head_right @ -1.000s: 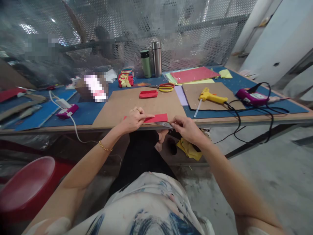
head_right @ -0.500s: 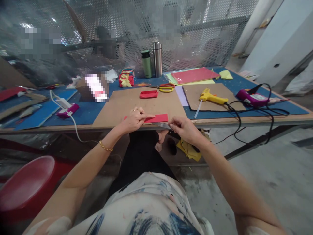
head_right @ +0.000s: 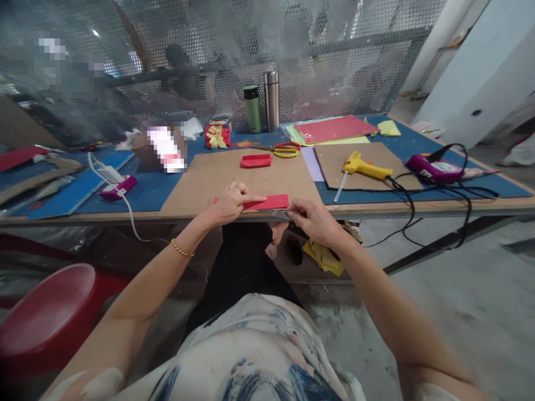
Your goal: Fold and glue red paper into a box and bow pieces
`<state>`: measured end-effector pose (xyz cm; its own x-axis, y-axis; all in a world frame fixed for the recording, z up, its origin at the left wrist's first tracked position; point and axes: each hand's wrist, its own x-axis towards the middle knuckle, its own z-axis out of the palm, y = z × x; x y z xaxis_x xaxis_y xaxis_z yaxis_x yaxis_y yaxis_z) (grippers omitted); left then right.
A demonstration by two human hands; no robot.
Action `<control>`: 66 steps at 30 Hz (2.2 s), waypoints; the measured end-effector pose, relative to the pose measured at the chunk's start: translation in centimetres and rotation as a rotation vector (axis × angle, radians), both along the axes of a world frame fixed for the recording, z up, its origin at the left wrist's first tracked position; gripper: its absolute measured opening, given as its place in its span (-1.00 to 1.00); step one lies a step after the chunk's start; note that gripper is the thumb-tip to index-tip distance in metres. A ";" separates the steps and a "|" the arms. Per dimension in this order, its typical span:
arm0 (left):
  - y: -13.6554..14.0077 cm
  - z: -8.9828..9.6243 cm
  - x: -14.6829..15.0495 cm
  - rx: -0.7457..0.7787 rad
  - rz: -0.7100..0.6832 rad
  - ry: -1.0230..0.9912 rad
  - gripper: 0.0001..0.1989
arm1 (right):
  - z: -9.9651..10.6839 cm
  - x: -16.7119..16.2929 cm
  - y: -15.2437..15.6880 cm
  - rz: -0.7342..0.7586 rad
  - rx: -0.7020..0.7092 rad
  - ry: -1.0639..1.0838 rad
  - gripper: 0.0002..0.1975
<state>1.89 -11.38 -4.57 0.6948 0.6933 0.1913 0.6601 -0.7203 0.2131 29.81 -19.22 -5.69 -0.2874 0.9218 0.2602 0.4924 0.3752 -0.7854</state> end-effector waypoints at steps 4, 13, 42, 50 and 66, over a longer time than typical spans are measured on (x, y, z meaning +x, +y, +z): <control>0.0 0.0 0.0 -0.009 0.010 0.000 -0.29 | -0.2 -0.5 0.4 0.014 -0.005 0.048 -0.68; 0.1 -0.1 0.0 -0.032 0.020 -0.013 -0.38 | -0.1 -1.3 0.6 0.063 -0.029 0.081 -0.70; 0.5 1.8 -4.3 -0.022 0.009 0.112 -0.56 | -0.7 -2.7 1.1 0.013 -0.019 0.035 -0.76; 0.5 1.9 -4.3 -0.040 0.007 0.113 -0.56 | -0.6 -2.7 1.1 0.020 -0.035 0.039 -0.79; 0.5 1.5 -4.4 -0.054 0.008 0.096 -0.53 | -0.4 -3.4 1.2 0.044 -0.017 0.014 -0.79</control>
